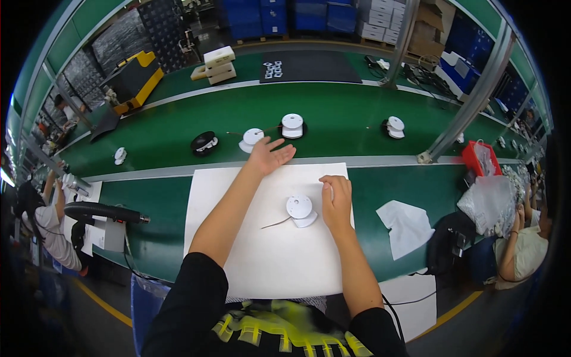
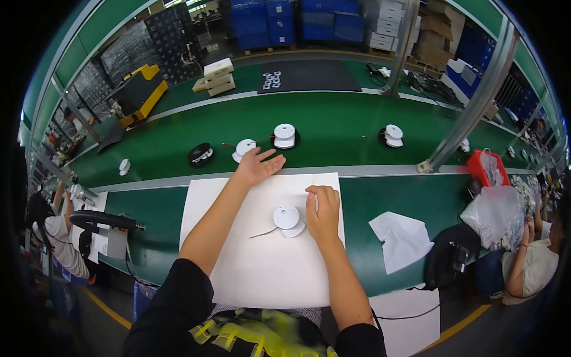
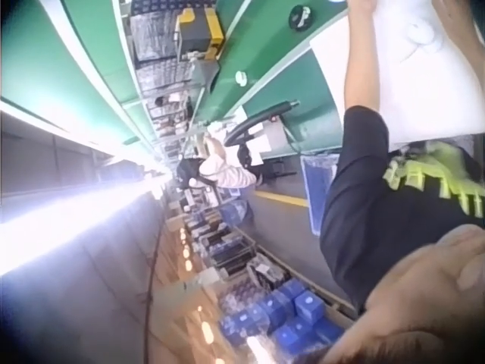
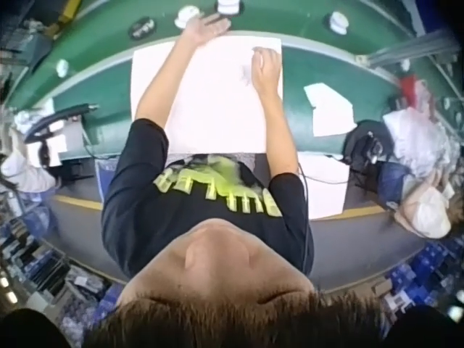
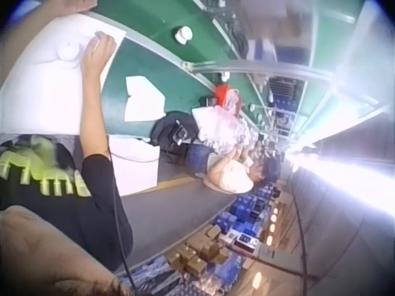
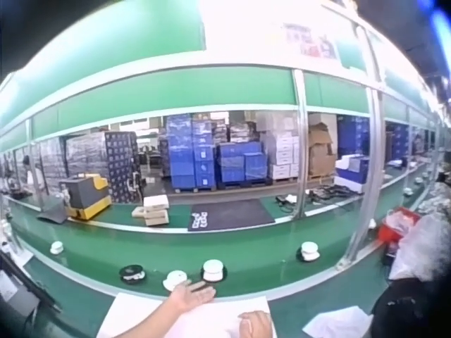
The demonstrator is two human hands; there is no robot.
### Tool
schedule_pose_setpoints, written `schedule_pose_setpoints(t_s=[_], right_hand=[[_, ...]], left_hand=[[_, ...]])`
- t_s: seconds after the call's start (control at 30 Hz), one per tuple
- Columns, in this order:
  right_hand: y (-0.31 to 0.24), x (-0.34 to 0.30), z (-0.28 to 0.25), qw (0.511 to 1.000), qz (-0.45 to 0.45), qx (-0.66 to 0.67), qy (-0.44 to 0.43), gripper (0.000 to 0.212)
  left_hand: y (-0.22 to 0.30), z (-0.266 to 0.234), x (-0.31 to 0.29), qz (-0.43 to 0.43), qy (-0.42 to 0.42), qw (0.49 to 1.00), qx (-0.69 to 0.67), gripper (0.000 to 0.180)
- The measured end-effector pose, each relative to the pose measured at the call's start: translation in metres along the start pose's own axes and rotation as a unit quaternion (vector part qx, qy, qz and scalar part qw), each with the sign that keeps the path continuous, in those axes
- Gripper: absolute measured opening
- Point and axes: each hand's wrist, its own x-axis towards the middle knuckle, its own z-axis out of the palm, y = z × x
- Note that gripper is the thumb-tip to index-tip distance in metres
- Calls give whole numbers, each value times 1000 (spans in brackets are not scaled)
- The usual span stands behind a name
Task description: The person assembles circular electronic lighting components by snapping plastic housings and wiring together by hand.
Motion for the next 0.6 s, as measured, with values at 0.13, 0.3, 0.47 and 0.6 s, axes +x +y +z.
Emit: schedule_pose_setpoints(t_s=[0.13, 0.3, 0.47, 0.6], right_hand=[[-5, -2, 7, 1000, -13, -10, -23, 10], [-15, -1, 7, 999, -15, 13, -26, 9], [-14, -4, 9, 999, -24, 20, -25, 7], [-14, -5, 6, 999, -34, 14, -35, 7]], left_hand=[[46, -27, -17, 267, 71, 822, 497, 28], [127, -61, -30, 364, 415, 333, 765, 71], [150, -70, -43, 173, 383, 418, 806, 89], [110, -54, -65, 242, 276, 399, 840, 68]])
